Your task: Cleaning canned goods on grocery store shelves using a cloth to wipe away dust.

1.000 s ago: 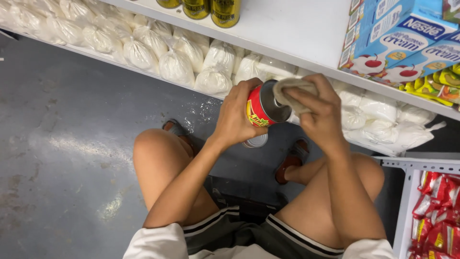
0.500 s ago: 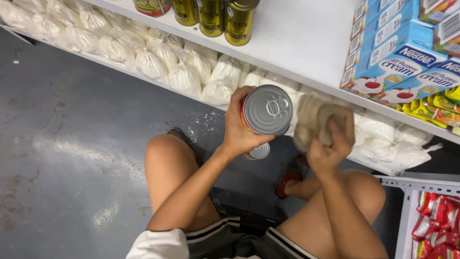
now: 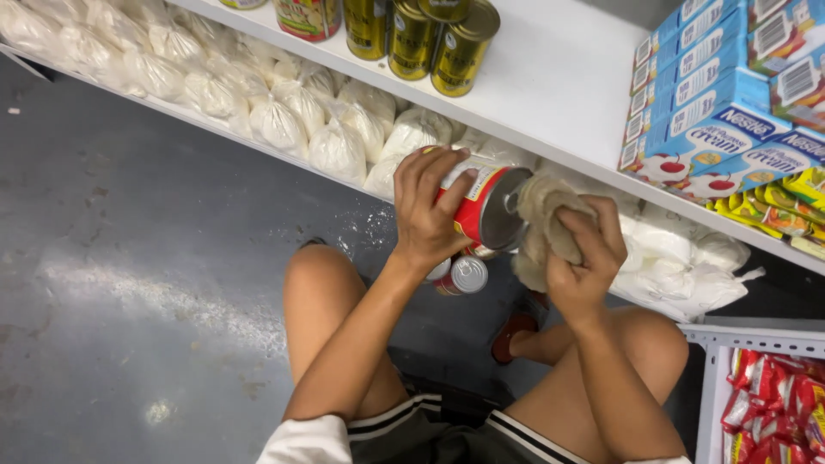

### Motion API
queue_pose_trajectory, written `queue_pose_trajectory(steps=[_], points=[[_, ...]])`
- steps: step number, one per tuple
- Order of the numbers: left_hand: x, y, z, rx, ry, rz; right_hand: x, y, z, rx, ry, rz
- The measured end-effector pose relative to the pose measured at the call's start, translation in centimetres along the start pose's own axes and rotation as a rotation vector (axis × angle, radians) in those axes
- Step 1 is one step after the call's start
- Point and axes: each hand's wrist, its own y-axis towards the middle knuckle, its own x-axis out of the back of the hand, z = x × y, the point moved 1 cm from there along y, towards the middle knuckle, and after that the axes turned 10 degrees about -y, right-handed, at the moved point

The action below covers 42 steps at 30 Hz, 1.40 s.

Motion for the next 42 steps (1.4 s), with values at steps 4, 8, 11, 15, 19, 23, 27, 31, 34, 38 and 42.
queue_pose_trajectory(steps=[4,8,11,15,19,23,27,31,34,38,42], points=[[1.4,1.3,0.3,0.231,-0.039,-0.164,0.5,3.0,-2.9,-0.072,0.099,0.099],[3.4,1.8,0.2,0.536,-0.152,-0.234,0.4,13.3,-1.6,0.154,0.072,-0.097],[4.1,2.1,-0.1,0.670,-0.268,-0.258,-4.8,19.8,-6.5,0.182,-0.170,-0.285],[4.9,1.9,-0.6,0.700,-0.269,-0.255,-15.2,21.2,-19.3,-0.062,-0.391,-0.119],[6.0,1.3,-0.7,0.886,-0.349,-0.228,-20.6,19.9,-24.5,-0.449,-0.644,0.267],[7.2,2.1,-0.6,0.905,-0.381,-0.184,-30.0,21.8,-33.3,-0.264,-0.810,0.173],[6.3,2.1,1.0,0.990,-0.433,-0.190,-33.0,27.2,-26.8,-0.178,-0.642,0.044],[4.9,1.5,2.1,1.054,-0.418,-0.219,-33.0,31.9,-26.4,0.033,-0.221,-0.217],[4.3,1.7,2.1,1.069,-0.488,-0.217,-27.7,32.3,-29.3,0.043,-0.300,-0.284],[3.9,2.1,2.1,1.074,-0.558,-0.191,-24.2,28.5,-37.1,-0.385,-0.603,-0.075],[3.9,2.6,2.3,1.100,-0.508,-0.142,-27.2,26.6,-31.6,-0.312,-0.465,0.032]])
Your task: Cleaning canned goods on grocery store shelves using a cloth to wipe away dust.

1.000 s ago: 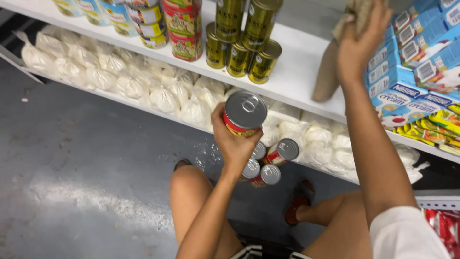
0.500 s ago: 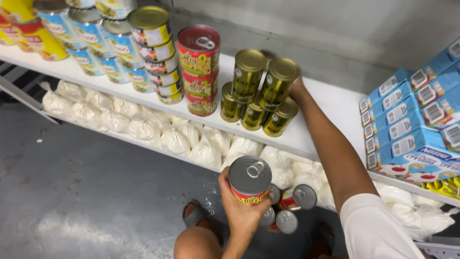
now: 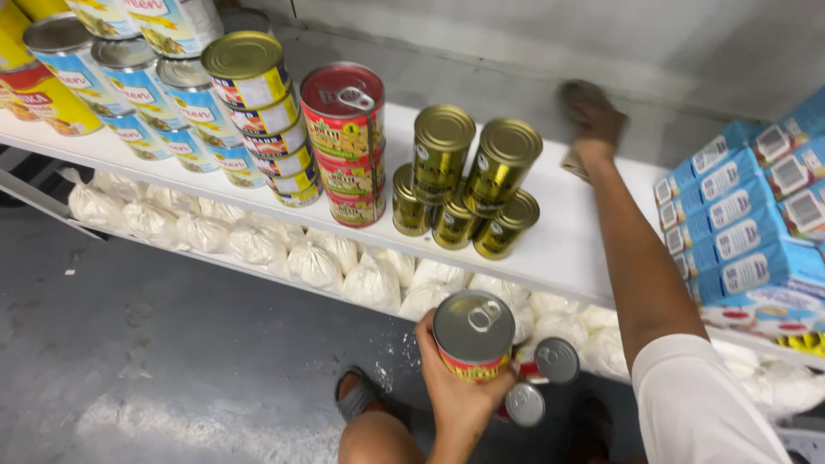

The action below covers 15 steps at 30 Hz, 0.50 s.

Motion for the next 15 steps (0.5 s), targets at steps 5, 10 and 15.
queue_pose_trajectory(steps=[5,10,15], points=[[0.1,-0.4,-0.1,-0.142,0.011,-0.015,6.5,-7.1,11.3,0.301,0.441,0.307],[0.7,-1.2,-0.1,-0.195,-0.019,-0.032,13.2,-13.8,12.2,0.279,0.258,0.468],[2.1,-2.9,0.0,-0.216,0.003,-0.021,18.5,-16.9,7.6,0.283,-0.162,0.405]])
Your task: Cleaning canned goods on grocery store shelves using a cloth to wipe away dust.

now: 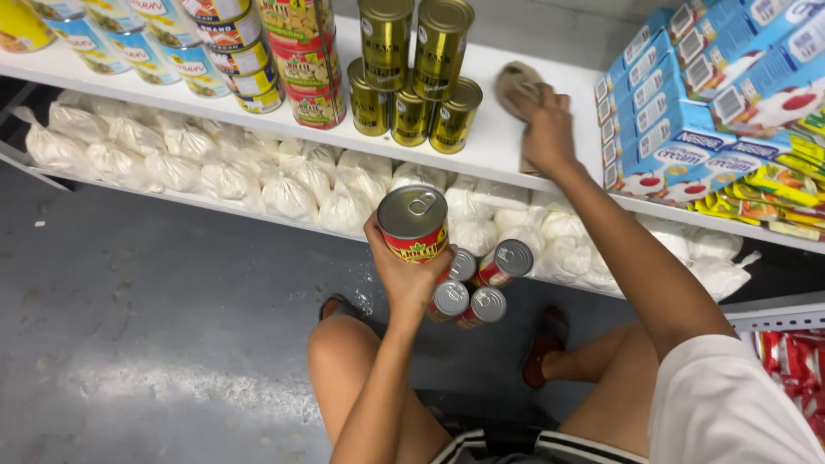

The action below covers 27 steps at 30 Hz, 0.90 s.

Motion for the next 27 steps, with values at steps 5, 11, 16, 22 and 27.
queue_pose_trajectory(steps=[5,11,16,22,27], points=[[0.5,0.1,1.4,-0.028,-0.123,-0.092,-4.6,-2.0,-6.1,-0.098,0.054,-0.004],[1.6,0.8,2.4,0.162,-0.251,0.015,5.8,-6.1,-0.9,0.081,0.156,0.234],[1.3,0.9,4.4,0.370,-0.537,0.084,12.6,-13.6,3.3,0.202,0.743,-0.072],[-1.5,0.6,11.0,0.506,-0.700,0.067,7.8,-21.5,11.2,0.299,0.868,-0.202],[-4.6,-1.6,8.7,0.422,-0.488,0.202,5.1,-20.4,9.9,0.060,1.142,-0.151]])
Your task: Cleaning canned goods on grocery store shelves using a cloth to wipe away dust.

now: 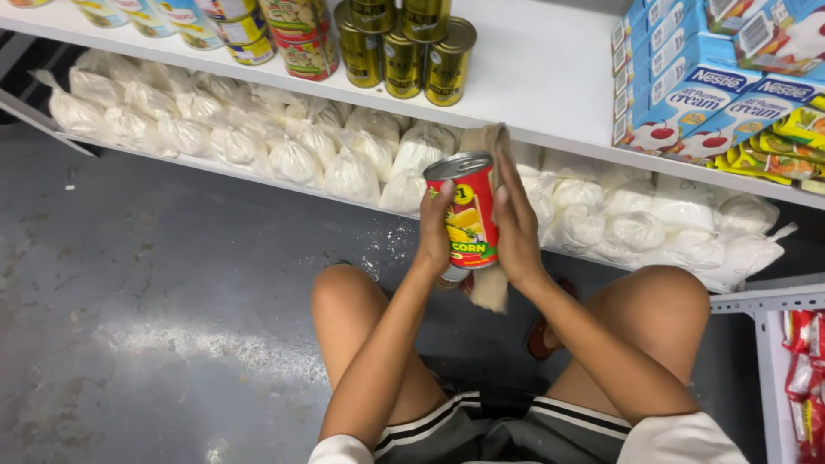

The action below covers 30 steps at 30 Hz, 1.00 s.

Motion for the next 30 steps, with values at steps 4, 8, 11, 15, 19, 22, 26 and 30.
queue_pose_trajectory(steps=[4,8,11,15,19,22,26,30], points=[[0.3,0.6,1.7,0.147,-0.184,-0.129,1.2,-2.7,-2.0,0.058,-0.126,-0.117],[2.6,3.3,4.4,0.224,-0.327,-0.132,2.8,-3.7,-4.9,-0.024,-0.059,-0.249],[-0.1,2.0,1.7,0.262,-0.325,-0.016,4.9,-2.6,-4.2,0.000,-0.167,-0.346],[1.9,2.6,4.4,0.296,-0.311,0.031,9.3,-3.6,-3.9,-0.052,-0.266,-0.357],[1.6,2.2,5.1,0.357,-0.335,0.063,11.2,-4.5,-4.4,-0.320,0.071,-0.338],[0.9,1.9,5.0,0.394,-0.336,0.070,12.4,-4.5,-5.3,-0.513,0.236,-0.365],[-2.2,0.2,1.9,0.547,-0.501,0.313,15.9,-2.4,-3.7,-0.586,0.339,-0.369],[-2.7,0.2,2.1,0.524,-0.554,0.412,12.9,-1.1,-0.4,-0.290,0.228,-0.197]])
